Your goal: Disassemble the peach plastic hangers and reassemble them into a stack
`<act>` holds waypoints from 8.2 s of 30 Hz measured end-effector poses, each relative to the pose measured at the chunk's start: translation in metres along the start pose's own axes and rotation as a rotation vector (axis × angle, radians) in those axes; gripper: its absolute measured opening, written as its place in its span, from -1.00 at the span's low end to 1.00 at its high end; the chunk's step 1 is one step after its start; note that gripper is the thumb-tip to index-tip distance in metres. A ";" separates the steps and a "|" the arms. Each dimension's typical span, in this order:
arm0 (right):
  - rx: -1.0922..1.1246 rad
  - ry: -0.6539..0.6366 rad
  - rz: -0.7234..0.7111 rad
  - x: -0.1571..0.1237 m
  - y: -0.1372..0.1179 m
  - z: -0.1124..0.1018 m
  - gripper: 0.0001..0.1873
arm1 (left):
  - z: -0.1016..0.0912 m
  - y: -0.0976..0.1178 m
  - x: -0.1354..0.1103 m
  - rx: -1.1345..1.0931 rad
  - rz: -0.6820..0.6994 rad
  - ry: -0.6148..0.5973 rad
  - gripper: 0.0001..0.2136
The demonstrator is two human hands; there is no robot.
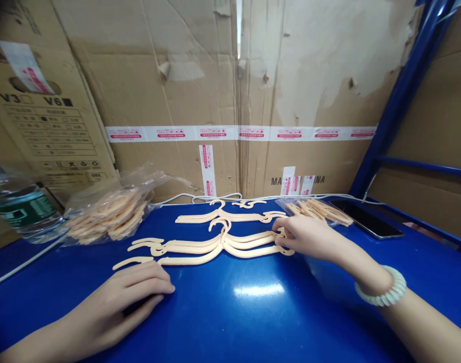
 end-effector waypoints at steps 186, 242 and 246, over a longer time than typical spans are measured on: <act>0.472 0.701 -0.403 -0.034 -0.072 -0.023 -0.89 | 0.001 -0.056 -0.003 -1.365 -0.912 0.758 -0.76; 0.152 0.193 -0.278 -0.007 -0.068 0.014 -0.91 | 0.019 0.041 0.015 0.157 -0.168 -0.129 -0.58; 0.154 0.224 -0.270 -0.004 -0.068 0.014 -0.89 | 0.019 0.040 0.015 0.156 -0.179 -0.119 -0.59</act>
Point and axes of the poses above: each hand's wrist, its own x-axis towards the middle knuckle, its own z-axis out of the palm, y = z × x, the point moved 7 cm from there along x, towards the middle knuckle, and after that the axes turned 3 degrees about y, right-handed, at the moved point
